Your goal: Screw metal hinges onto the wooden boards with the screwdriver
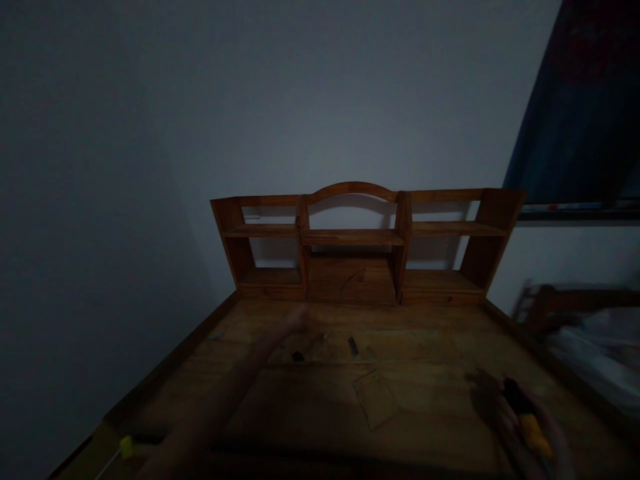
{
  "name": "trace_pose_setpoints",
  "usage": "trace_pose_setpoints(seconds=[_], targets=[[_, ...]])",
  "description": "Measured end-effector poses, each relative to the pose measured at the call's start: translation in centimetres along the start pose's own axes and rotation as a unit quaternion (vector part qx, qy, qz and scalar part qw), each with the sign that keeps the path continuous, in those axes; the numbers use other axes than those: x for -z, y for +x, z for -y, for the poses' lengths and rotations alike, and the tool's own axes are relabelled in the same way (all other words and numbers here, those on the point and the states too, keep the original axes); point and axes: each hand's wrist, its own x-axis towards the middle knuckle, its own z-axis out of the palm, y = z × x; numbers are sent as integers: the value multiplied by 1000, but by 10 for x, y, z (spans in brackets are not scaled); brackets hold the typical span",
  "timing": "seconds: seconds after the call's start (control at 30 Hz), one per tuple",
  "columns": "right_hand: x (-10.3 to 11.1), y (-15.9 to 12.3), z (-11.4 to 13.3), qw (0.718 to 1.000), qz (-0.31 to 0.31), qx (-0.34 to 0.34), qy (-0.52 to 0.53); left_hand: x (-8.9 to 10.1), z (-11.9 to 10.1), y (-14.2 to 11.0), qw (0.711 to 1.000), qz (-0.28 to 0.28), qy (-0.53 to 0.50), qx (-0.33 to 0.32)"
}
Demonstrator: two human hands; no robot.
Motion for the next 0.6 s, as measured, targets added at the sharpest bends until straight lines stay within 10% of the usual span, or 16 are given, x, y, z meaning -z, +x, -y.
trace_pose_setpoints(seconds=[0.3,0.6], targets=[[3,14,-1,999,28,-28,35,-43,-86,-8,943,137,-35,-301],[24,39,-16,987,4,-114,111,-9,-28,-9,985,60,-16,-159]])
